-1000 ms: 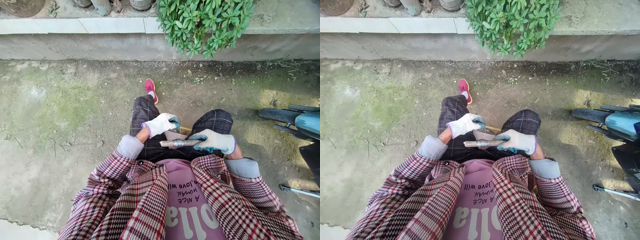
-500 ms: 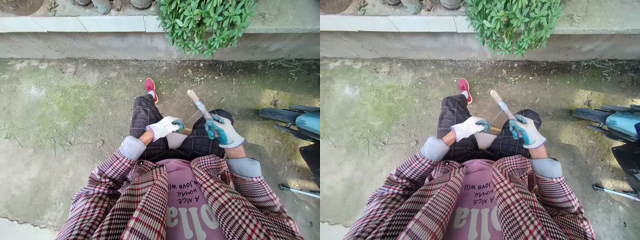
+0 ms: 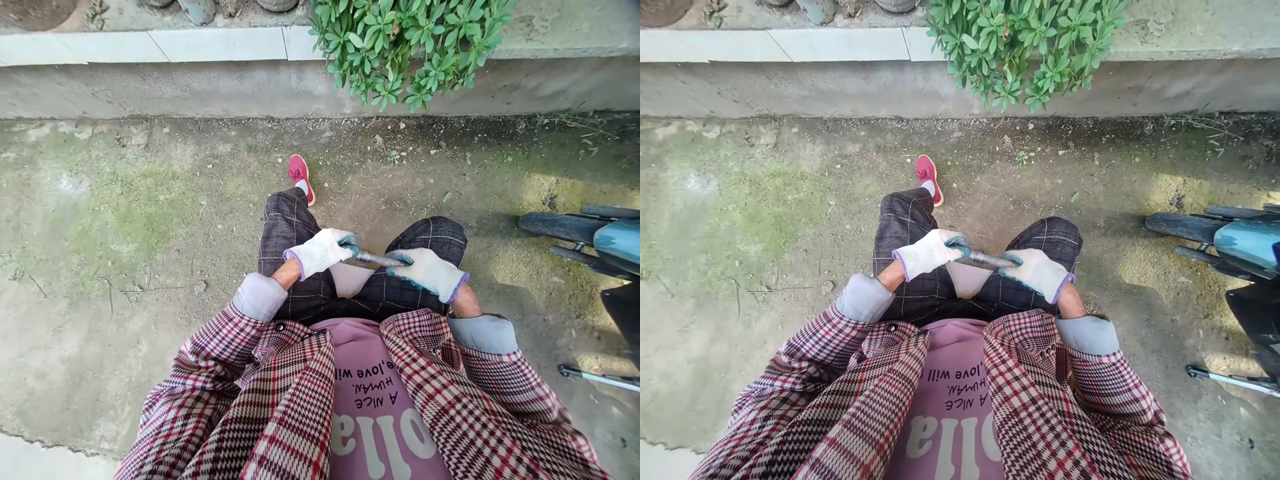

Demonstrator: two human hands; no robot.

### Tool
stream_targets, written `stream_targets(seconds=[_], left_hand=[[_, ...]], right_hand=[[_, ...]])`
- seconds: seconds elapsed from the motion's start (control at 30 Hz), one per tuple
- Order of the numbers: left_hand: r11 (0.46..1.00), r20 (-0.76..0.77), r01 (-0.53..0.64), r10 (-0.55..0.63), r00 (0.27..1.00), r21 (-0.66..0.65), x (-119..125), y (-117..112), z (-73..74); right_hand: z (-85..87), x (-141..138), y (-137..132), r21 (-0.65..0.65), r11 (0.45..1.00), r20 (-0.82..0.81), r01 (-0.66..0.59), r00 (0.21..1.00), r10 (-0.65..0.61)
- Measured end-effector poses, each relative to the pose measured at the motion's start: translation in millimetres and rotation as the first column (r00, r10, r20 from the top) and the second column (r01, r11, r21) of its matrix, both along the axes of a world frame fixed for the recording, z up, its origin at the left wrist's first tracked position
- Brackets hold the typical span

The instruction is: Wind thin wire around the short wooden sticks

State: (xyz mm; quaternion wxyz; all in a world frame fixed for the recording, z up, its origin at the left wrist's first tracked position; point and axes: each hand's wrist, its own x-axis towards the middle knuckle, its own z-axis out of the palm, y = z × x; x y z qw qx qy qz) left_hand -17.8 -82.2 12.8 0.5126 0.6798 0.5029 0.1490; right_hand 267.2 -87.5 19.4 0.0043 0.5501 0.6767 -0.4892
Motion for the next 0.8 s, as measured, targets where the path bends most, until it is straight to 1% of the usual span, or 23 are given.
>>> stream_targets(seconds=[0.03,0.1,0.17,0.27,0.33,0.4,0.43,0.47,0.5,0.53,0.6,0.63,0.67,0.73,0.8], left_hand=[[0.999,0.011,-0.023,0.024,1.0,-0.025,3,-1,-0.7],[0.991,0.077,-0.08,0.089,0.993,-0.11,8,-3,-0.9],[0.975,0.166,-0.103,0.137,0.977,-0.195,12,-3,1.3],[0.962,0.236,-0.102,0.164,0.958,-0.254,13,-4,7.0],[0.961,0.235,-0.107,0.169,0.957,-0.254,13,-4,9.2],[0.963,0.24,-0.098,0.16,0.957,-0.251,13,-5,7.9],[0.966,0.244,-0.087,0.148,0.958,-0.245,12,-5,5.8],[0.971,0.24,-0.073,0.128,0.962,-0.226,11,-5,3.1],[0.979,0.228,-0.057,0.102,0.968,-0.196,10,-4,0.2],[0.986,0.214,-0.038,0.072,0.974,-0.162,9,-4,-2.6],[0.994,0.193,0.01,0.012,0.981,-0.109,5,-2,-6.0],[0.995,0.18,0.034,-0.017,0.984,-0.089,2,-1,-6.1],[0.995,0.165,0.062,-0.049,0.985,-0.075,1,-1,-5.0],[0.993,0.118,0.104,-0.098,0.988,-0.049,-2,-1,-0.5],[0.991,0.058,0.126,-0.123,0.991,-0.036,-2,-2,4.7]], right_hand=[[-1.2,1,2,0.054,0.997,0.017,0.053,0.998,-0.054],[-2.1,3,3,0.118,0.977,-0.012,0.18,0.984,-0.18],[-2.7,3,3,0.126,0.951,-0.05,0.282,0.959,-0.278],[-3.2,2,0,0.101,0.932,-0.04,0.347,0.938,-0.345],[-1.2,0,-1,0.033,0.907,-0.083,0.419,0.906,-0.415],[4.3,-1,-3,-0.113,0.859,-0.19,0.499,0.838,-0.512],[8.0,-2,-4,-0.203,0.839,-0.247,0.505,0.803,-0.543],[12.2,-2,-5,-0.287,0.831,-0.296,0.477,0.781,-0.55],[16.3,-2,-6,-0.353,0.836,-0.329,0.42,0.781,-0.531],[19.9,-1,-6,-0.4,0.848,-0.342,0.348,0.801,-0.491],[24.8,2,-5,-0.45,0.875,-0.338,0.179,0.872,-0.353],[25.7,4,-3,-0.45,0.888,-0.335,0.094,0.904,-0.266],[25.8,6,-1,-0.432,0.902,-0.333,0.013,0.927,-0.173],[23.7,10,2,-0.344,0.931,-0.322,-0.119,0.947,0.002],[20.3,13,4,-0.226,0.955,-0.247,-0.194,0.959,0.136]])
